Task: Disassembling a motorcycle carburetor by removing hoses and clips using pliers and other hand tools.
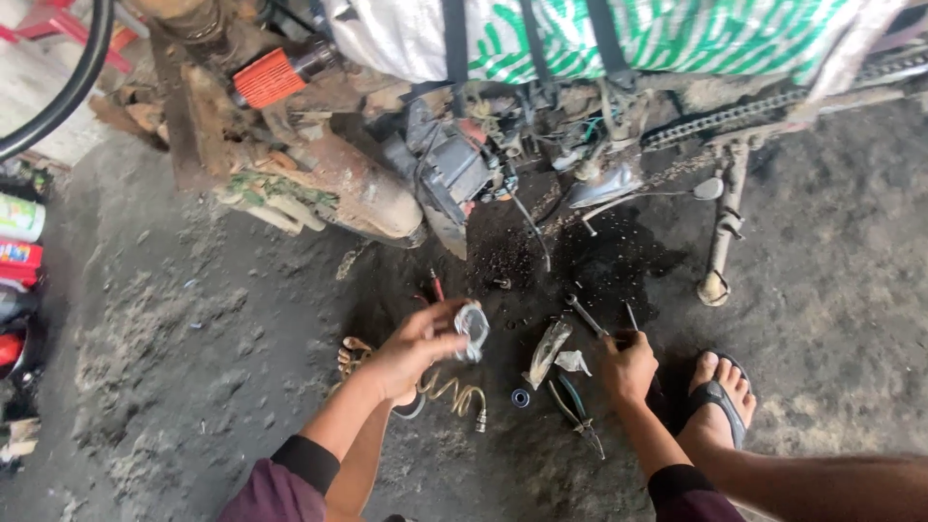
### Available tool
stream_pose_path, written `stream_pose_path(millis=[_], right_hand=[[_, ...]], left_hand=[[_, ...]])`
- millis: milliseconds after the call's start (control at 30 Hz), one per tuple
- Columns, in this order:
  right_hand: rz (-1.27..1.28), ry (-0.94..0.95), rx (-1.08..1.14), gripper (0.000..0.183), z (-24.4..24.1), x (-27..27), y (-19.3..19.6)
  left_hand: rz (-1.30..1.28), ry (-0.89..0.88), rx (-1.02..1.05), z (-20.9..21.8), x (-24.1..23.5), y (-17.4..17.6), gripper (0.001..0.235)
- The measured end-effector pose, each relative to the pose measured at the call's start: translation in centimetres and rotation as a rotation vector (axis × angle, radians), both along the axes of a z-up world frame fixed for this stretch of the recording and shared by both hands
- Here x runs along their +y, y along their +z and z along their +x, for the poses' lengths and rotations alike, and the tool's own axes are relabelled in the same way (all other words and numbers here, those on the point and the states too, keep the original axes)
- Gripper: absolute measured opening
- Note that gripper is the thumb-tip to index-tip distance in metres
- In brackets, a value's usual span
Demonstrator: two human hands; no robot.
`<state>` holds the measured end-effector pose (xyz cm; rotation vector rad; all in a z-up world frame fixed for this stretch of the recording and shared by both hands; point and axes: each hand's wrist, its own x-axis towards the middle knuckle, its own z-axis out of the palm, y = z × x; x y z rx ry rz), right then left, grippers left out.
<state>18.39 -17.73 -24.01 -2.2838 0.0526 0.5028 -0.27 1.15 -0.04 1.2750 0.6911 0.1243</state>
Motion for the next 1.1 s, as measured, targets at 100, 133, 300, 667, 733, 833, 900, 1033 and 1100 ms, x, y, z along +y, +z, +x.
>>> stream_pose_path(millis=[100,133,300,667,733,833,900,1033,1100], right_hand=[[0.061,0.077,-0.064,0.02,-1.5,1.6,-0.6],[0.06,0.085,-0.066,0.02,-2.3,2.4,-1.2],[0.019,0.553,0.223,0.026,-7.9,7.7,-4.6],[0.005,1.286,0.032,0.017,-12.3,19.1,-3.7],[0.004,1.298,0.033,0.021,-11.7,20.6,-4.2],[-0.066,1.413,-0.267,0.064,-10.9,23.2,-3.6],[-0.055,1.468,-0.343,0.085,-10.0,24.5,-0.1],[-0.17,1.516,-0.26,0.067,-12.4,24.8,-2.4],[-0.051,1.246,-0.002,0.029,-14.5,22.5,-2.6]], left_hand=[[-0.123,0.149,0.042,0.1,2.0,-0.8,0.049],[-0.124,0.156,0.039,0.0,2.1,-0.3,0.049],[-0.097,0.293,0.082,-0.8,4.1,0.6,0.054],[-0.03,0.427,0.292,-1.4,6.6,5.7,0.048],[-0.017,0.45,0.31,-1.6,7.2,5.3,0.05],[0.058,0.461,0.299,-2.3,7.9,4.3,0.053],[-0.048,0.4,0.247,-2.2,8.1,5.3,0.051],[-0.082,0.38,0.261,-2.1,8.9,3.3,0.046],[0.007,0.414,0.432,-1.7,9.1,1.3,0.049]])
